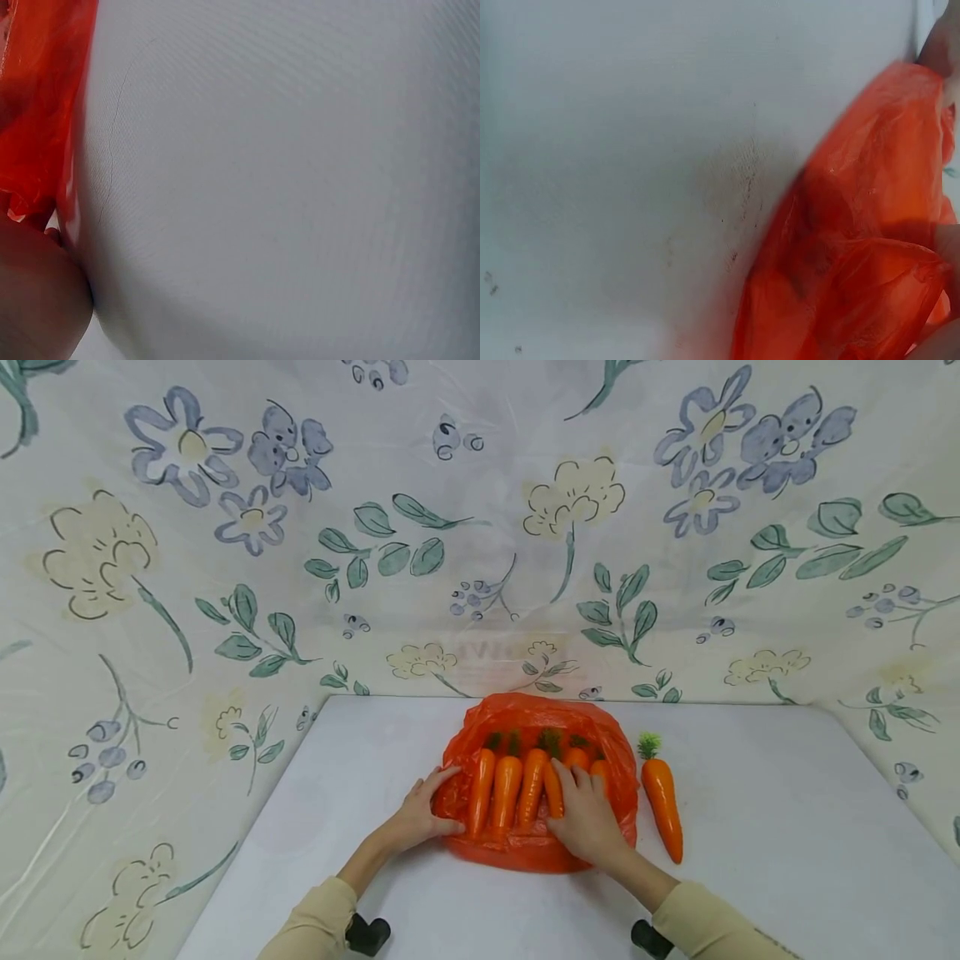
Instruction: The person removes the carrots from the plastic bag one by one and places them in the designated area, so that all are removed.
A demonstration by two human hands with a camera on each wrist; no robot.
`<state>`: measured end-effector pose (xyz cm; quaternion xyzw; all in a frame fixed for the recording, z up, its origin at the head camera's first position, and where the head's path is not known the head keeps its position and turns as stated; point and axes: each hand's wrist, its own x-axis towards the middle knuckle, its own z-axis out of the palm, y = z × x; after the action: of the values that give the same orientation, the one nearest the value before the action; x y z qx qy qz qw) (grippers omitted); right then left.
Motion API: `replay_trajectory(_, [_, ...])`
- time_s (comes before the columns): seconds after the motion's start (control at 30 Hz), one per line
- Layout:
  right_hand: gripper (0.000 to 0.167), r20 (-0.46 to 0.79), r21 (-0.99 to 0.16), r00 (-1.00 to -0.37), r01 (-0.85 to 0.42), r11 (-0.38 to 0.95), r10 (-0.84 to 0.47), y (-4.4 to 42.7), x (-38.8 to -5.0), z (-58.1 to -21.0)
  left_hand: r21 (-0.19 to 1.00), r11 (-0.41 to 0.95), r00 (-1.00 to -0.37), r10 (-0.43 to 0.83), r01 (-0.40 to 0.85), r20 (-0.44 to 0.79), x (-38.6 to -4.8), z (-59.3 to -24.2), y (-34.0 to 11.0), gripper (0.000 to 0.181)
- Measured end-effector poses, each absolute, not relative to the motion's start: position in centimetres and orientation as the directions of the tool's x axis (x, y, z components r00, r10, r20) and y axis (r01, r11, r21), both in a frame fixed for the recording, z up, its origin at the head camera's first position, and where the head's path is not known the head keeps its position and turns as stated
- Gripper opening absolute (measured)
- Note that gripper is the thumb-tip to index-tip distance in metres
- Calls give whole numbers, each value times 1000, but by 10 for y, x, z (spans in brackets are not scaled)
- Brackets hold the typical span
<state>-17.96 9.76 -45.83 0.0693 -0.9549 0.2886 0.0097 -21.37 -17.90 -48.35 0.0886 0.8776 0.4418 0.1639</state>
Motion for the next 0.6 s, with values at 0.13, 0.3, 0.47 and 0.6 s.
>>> replay_trajectory(0.13, [82, 101, -547, -987, -160, 822, -124, 97, -179, -461, 802, 598, -932, 294, 7, -211, -214, -484, -179, 89])
replay_trajectory(0.3, [81, 111, -593, -987, -158, 790, -113, 96, -177, -460, 804, 594, -932, 293, 1, -215, -213, -483, -179, 88])
replay_trajectory(0.47, [79, 87, -653, -992, -126, 747, -91, 95, -178, -459, 803, 596, -931, 295, 3, -216, -213, -483, -179, 88])
replay_trajectory(0.6, [79, 78, -691, -994, -108, 715, -74, 95, -179, -459, 802, 598, -929, 298, 4, -218, -214, -483, -179, 88])
